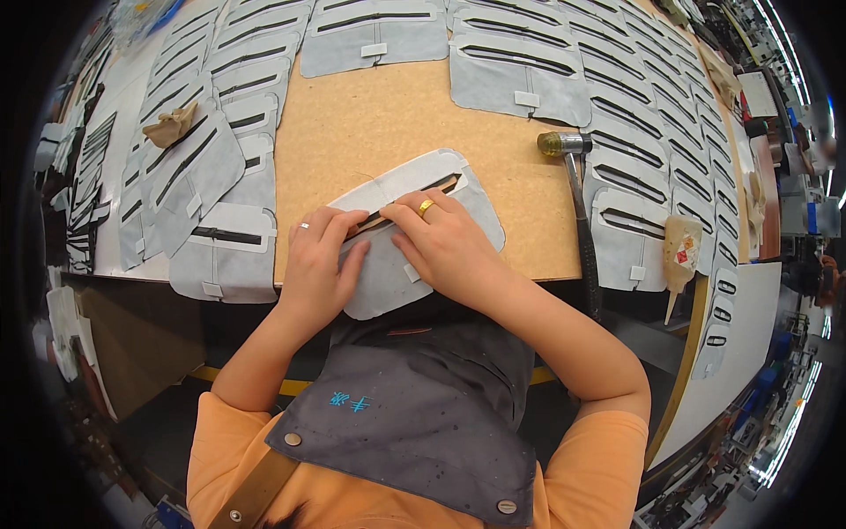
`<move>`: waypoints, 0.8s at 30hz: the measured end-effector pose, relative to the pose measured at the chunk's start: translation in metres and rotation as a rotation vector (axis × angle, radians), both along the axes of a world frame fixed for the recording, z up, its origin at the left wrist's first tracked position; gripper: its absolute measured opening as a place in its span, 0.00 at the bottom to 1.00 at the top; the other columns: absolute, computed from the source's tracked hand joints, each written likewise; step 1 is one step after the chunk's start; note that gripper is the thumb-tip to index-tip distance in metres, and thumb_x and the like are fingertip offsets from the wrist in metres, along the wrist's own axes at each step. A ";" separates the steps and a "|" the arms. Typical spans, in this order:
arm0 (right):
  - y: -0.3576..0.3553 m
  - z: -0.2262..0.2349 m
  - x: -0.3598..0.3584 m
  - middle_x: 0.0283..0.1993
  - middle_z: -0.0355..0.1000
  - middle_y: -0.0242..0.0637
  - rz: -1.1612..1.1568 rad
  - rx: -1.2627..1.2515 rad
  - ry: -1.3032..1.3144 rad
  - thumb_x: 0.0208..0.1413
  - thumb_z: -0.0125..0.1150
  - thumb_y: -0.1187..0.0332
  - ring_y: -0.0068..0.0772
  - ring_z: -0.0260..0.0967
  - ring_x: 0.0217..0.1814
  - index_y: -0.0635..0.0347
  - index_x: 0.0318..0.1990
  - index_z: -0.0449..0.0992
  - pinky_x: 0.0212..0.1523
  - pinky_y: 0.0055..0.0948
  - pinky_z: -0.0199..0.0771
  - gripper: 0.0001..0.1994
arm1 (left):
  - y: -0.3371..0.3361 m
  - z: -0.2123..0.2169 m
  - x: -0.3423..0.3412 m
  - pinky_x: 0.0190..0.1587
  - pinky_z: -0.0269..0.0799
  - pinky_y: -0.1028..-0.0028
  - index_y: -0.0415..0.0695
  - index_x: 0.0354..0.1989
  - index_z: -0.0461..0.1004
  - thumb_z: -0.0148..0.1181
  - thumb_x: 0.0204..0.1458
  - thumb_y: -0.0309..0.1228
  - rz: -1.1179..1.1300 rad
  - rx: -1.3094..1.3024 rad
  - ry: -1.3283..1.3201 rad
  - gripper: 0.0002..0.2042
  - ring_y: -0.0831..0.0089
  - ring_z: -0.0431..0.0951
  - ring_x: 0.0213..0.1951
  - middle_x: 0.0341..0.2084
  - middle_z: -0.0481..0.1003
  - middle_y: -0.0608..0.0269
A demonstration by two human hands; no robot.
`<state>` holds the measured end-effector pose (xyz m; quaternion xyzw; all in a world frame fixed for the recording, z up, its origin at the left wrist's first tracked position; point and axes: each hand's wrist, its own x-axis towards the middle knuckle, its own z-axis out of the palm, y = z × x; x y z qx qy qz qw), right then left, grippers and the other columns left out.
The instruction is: Glue and hammer leather pocket components into place on larger panels.
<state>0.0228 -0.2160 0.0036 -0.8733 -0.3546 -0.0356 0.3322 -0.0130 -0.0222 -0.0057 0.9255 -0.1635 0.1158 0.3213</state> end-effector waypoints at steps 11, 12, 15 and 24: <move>0.005 0.005 -0.007 0.45 0.72 0.28 0.095 -0.355 -0.321 0.43 0.58 0.73 0.27 0.68 0.51 0.61 0.49 0.76 0.50 0.34 0.63 0.20 | 0.024 0.001 -0.033 0.41 0.60 0.67 0.40 0.46 0.74 0.58 0.44 0.21 -0.006 0.289 -0.102 0.17 0.66 0.70 0.40 0.37 0.69 0.64; 0.005 0.005 -0.007 0.45 0.72 0.28 0.094 -0.351 -0.321 0.43 0.58 0.73 0.27 0.68 0.51 0.61 0.49 0.76 0.50 0.34 0.63 0.20 | 0.028 0.001 -0.037 0.41 0.60 0.68 0.40 0.46 0.74 0.58 0.44 0.21 0.020 0.298 -0.091 0.17 0.66 0.70 0.40 0.38 0.69 0.64; 0.012 0.008 -0.007 0.44 0.72 0.27 0.072 -0.413 -0.354 0.45 0.56 0.70 0.25 0.67 0.51 0.58 0.50 0.75 0.53 0.35 0.62 0.20 | 0.031 -0.003 -0.040 0.41 0.61 0.67 0.41 0.46 0.74 0.59 0.46 0.21 0.052 0.217 -0.076 0.16 0.65 0.69 0.41 0.38 0.69 0.63; -0.005 0.016 0.004 0.44 0.71 0.26 0.137 -0.544 -0.480 0.47 0.56 0.72 0.28 0.68 0.51 0.55 0.48 0.74 0.57 0.35 0.60 0.18 | 0.040 0.003 -0.034 0.42 0.61 0.66 0.44 0.44 0.75 0.60 0.48 0.24 -0.025 0.159 -0.051 0.13 0.64 0.69 0.40 0.38 0.69 0.63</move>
